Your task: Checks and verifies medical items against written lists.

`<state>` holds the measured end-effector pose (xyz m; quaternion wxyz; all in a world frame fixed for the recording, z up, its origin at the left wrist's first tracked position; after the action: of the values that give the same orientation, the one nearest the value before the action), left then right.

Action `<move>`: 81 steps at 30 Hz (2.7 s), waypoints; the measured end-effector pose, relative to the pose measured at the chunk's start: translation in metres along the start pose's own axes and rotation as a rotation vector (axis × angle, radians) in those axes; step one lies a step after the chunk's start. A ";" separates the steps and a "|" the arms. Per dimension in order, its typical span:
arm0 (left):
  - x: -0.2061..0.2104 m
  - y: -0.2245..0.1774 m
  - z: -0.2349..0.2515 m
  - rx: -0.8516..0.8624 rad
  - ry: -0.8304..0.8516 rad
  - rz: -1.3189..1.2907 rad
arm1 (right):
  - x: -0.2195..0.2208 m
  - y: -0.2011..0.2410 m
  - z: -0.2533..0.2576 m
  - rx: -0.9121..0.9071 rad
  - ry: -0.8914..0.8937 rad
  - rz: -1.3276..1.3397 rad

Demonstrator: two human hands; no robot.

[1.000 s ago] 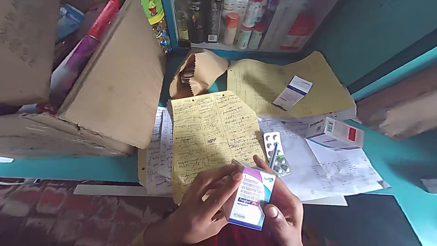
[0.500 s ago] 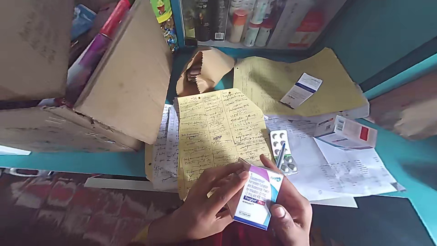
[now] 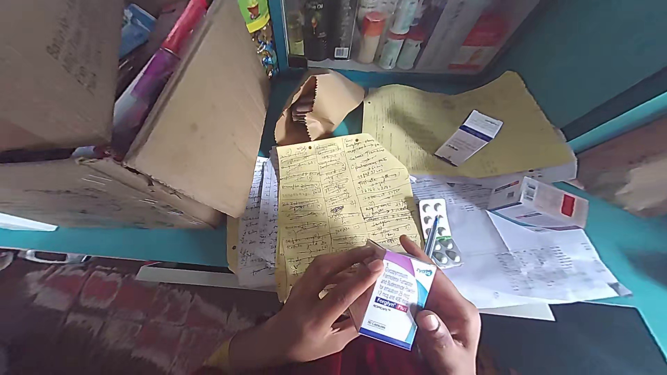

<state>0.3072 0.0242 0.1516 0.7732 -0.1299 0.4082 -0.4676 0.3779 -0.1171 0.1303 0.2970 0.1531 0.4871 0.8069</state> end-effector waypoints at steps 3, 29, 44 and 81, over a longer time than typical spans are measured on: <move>0.000 0.001 0.000 -0.003 -0.002 -0.004 | 0.000 -0.001 0.000 -0.003 -0.001 0.012; -0.036 0.041 -0.020 -0.155 0.004 0.239 | -0.190 0.048 0.011 0.674 -0.079 -1.306; -0.065 0.047 -0.012 -0.134 0.091 0.153 | -0.200 0.045 0.087 0.668 0.029 -1.401; 0.062 0.151 0.209 -0.454 0.798 0.260 | -0.214 -0.008 0.129 0.911 0.594 -1.208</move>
<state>0.5722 0.0154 0.1644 0.5604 -0.0537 0.7778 -0.2794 0.6154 -0.1592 0.1938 0.4481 -0.2510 0.8247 0.2367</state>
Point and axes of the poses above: each hand's wrist, its own z-axis towards the middle knuckle, its own x-axis out of the palm, y = z × x, the point moved 8 cm from there along z, towards the middle knuckle, and after that the axes turned 14 degrees about y, right-handed, at the moved point
